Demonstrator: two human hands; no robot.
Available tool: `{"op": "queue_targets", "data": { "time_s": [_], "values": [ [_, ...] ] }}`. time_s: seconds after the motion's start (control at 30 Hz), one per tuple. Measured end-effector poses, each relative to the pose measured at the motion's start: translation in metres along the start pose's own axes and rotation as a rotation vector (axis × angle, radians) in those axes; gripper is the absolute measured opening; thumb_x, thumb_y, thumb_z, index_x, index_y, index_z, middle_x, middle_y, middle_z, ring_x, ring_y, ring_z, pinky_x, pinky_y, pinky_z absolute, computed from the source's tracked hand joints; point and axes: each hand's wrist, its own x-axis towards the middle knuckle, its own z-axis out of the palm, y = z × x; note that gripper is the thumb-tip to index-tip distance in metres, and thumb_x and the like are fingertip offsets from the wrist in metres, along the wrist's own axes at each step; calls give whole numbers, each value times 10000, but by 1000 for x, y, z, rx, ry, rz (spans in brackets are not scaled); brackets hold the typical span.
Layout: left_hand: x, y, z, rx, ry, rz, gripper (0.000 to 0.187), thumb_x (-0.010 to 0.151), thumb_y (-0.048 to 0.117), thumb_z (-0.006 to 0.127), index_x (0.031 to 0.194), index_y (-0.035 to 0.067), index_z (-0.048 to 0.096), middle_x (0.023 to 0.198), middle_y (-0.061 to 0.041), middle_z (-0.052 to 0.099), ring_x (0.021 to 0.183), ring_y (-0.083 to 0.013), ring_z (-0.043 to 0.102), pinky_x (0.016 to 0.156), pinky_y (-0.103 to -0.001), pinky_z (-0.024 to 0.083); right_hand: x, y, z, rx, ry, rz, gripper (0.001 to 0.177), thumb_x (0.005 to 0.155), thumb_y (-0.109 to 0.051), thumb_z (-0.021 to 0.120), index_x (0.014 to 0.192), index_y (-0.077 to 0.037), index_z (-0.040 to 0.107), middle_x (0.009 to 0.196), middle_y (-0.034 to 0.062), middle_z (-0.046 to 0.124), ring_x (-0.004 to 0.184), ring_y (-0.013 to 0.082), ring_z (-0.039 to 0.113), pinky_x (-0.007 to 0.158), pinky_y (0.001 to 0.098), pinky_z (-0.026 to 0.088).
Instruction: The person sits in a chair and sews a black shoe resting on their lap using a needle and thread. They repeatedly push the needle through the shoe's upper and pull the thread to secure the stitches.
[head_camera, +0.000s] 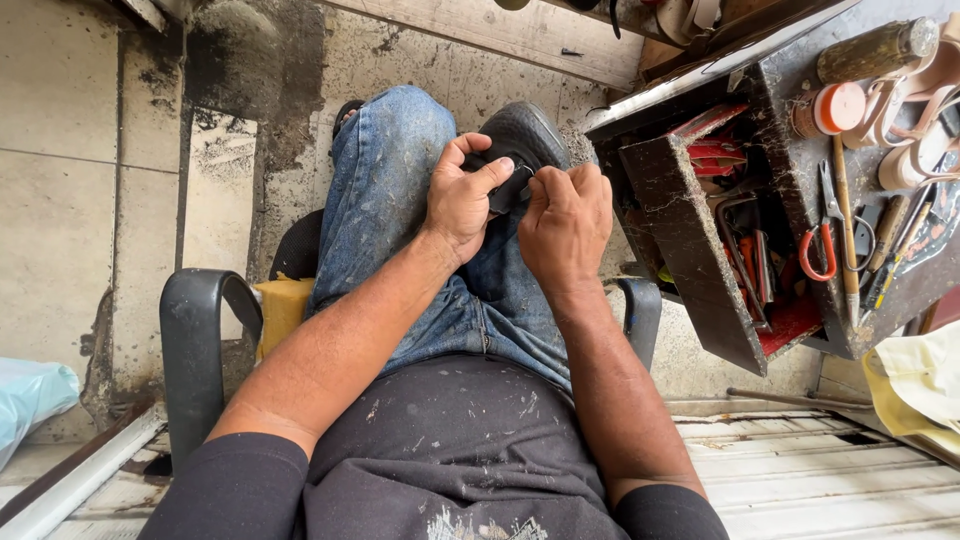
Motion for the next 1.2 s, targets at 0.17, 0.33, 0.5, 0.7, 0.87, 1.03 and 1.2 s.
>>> {"op": "queue_targets", "data": {
  "time_s": [0.17,0.33,0.5,0.7,0.87,1.03,1.2],
  "values": [
    [21,-21,-10,36,45,32,422,759,-7,840,1113,117,646,911,-137,606,734,-213,694,566,-312,654,-6,7,9,57,121,-135,107,1023,-203,652,933,-150,675,811,34,485,716,307,582,649,395,509],
    [25,-25,-11,55,59,34,428,736,-11,844,1095,119,652,920,-127,577,729,-211,684,557,-301,648,-13,14,17,99,191,-184,75,1011,-176,686,977,-117,717,828,61,561,706,307,604,631,400,522],
    [15,-16,-5,-6,-1,-6,429,765,-28,815,1110,127,613,919,-101,539,747,-197,671,575,-290,633,-10,23,28,241,235,-215,80,1019,-156,671,986,-94,709,854,73,579,745,324,627,672,414,538],
    [19,-10,-5,-10,-26,-18,432,777,-34,807,1111,142,597,917,-96,551,754,-200,675,587,-289,629,-4,28,35,344,244,-241,84,1011,-136,690,972,-66,715,853,87,599,763,338,651,674,417,543],
    [25,-14,-9,24,-35,1,423,788,-22,809,1113,146,596,922,-97,557,754,-198,677,587,-291,635,1,29,32,343,228,-261,82,1012,-130,687,970,-63,711,842,98,593,735,356,633,654,438,531],
    [31,-25,-15,38,-35,14,426,794,-24,812,1117,145,591,926,-103,566,756,-198,681,591,-295,642,2,27,24,372,180,-236,77,1022,-127,674,981,-67,697,843,94,587,729,355,623,656,430,527],
    [29,-28,-16,3,-52,22,421,818,-8,811,1140,141,583,947,-106,578,786,-196,688,605,-294,651,0,23,26,474,152,-140,63,1039,-118,646,1000,-76,674,850,88,585,740,355,636,664,412,531]
  ]
}}
